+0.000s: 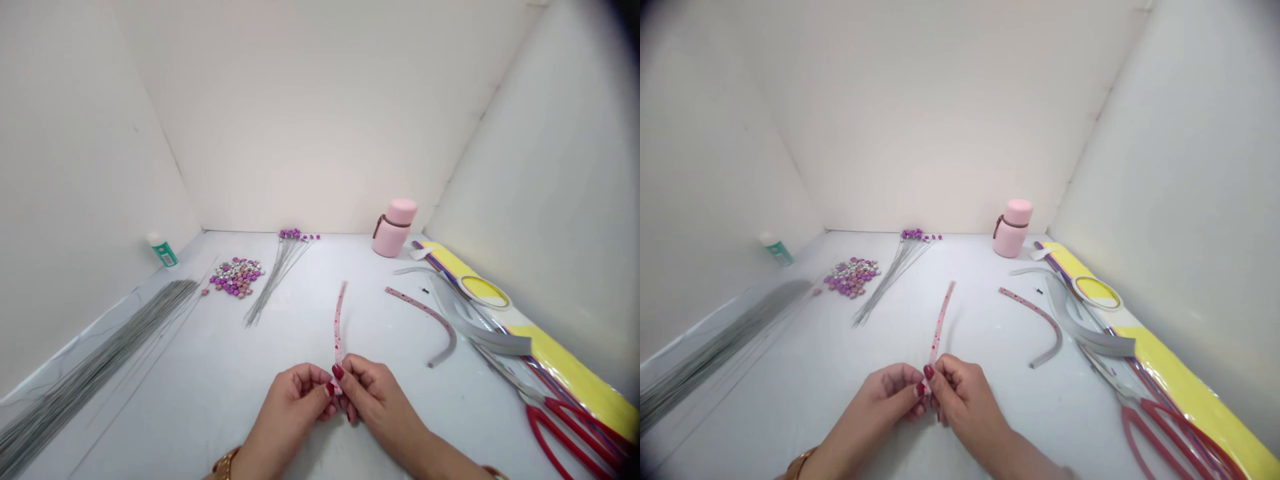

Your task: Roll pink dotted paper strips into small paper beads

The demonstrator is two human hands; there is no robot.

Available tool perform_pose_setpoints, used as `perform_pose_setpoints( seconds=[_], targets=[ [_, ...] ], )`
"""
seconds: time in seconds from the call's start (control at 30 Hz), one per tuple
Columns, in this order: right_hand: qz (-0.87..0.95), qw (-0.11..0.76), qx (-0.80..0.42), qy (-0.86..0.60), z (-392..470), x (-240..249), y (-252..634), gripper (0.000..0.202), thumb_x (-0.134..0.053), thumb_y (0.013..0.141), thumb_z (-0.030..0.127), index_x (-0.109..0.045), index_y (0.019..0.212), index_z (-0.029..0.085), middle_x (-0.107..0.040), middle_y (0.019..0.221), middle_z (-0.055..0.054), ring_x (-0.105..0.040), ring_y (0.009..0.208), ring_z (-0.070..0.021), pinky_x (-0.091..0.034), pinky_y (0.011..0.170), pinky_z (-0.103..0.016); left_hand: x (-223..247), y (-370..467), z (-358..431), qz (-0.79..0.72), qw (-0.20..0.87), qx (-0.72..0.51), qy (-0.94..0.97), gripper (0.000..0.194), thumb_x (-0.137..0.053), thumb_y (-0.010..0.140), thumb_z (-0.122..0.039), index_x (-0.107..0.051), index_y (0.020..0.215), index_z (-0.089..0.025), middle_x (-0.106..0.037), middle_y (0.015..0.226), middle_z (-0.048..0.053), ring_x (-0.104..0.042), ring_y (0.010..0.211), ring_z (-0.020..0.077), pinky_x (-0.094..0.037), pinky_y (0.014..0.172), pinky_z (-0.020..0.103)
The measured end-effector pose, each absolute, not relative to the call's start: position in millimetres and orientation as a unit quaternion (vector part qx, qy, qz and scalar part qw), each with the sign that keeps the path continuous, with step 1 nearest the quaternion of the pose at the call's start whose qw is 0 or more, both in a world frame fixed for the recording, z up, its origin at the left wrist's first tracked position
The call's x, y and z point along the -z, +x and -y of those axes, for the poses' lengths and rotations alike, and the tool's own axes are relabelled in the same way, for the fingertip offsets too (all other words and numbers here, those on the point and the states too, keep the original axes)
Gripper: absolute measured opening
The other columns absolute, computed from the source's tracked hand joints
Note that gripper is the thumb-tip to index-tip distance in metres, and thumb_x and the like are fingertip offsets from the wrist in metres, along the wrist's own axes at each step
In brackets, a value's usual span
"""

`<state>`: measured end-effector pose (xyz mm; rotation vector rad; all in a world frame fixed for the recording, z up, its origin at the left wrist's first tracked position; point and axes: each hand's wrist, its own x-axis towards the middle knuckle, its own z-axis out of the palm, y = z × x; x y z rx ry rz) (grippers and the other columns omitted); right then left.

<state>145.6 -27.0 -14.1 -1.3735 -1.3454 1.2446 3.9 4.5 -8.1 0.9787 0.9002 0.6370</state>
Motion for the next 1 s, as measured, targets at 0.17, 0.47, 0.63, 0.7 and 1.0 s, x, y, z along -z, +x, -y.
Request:
perform_pose_setpoints(
  seconds=[0.17,0.47,0.63,0.7,1.0],
  targets=[
    [0.508,0.434,-0.501,-0.55,25,14,145,0.035,-0.043,0.083,0.045,-0.046,0.063,0.017,-0.05,0.051,0.004,-0.044,0.042,-0.0078,-0.034,0.043,-0.019,8,3,-3,-0.404,0.724,-0.292,0.478,0.014,-0.059,0.071,-0.025,-0.06,0.073,-0.011,-0.06,0.062,0.001,-0.053,0.058,0.0108,-0.04,0.057,0.021],
    [0.501,0.432,-0.535,-0.525,26,13,146,0.038,-0.041,0.083,0.048,-0.048,0.063,0.016,-0.051,0.053,0.003,-0.045,0.043,-0.0082,-0.034,0.045,-0.02,2,-5,2,-0.415,0.505,-0.314,0.688,0.017,-0.048,0.079,-0.018,-0.063,0.073,-0.016,-0.065,0.069,0.003,-0.058,0.066,0.0141,-0.042,0.063,0.022],
    [0.504,0.447,-0.516,-0.529,26,11,145,0.037,-0.042,0.084,0.045,-0.049,0.062,0.017,-0.048,0.051,0.004,-0.044,0.044,-0.0087,-0.035,0.046,-0.02,-2,-5,2,-0.399,0.461,-0.307,0.73,0.019,-0.047,0.078,-0.016,-0.064,0.073,-0.018,-0.065,0.071,0.002,-0.058,0.066,0.0142,-0.041,0.062,0.022],
    [0.507,0.451,-0.5,-0.539,26,10,145,0.035,-0.043,0.084,0.043,-0.049,0.062,0.017,-0.047,0.049,0.004,-0.044,0.045,-0.009,-0.034,0.046,-0.02,-2,-2,1,-0.42,0.541,-0.285,0.671,0.018,-0.048,0.077,-0.018,-0.063,0.068,-0.016,-0.064,0.065,0.002,-0.056,0.061,0.0138,-0.041,0.058,0.022],
    [0.506,0.427,-0.51,-0.549,25,13,146,0.037,-0.04,0.084,0.047,-0.045,0.062,0.018,-0.049,0.049,0.004,-0.042,0.042,-0.0085,-0.033,0.044,-0.019,5,6,-2,-0.425,0.739,-0.255,0.456,0.013,-0.057,0.068,-0.022,-0.058,0.061,-0.011,-0.058,0.053,0.0,-0.051,0.049,0.0093,-0.04,0.052,0.021]
  ],
)
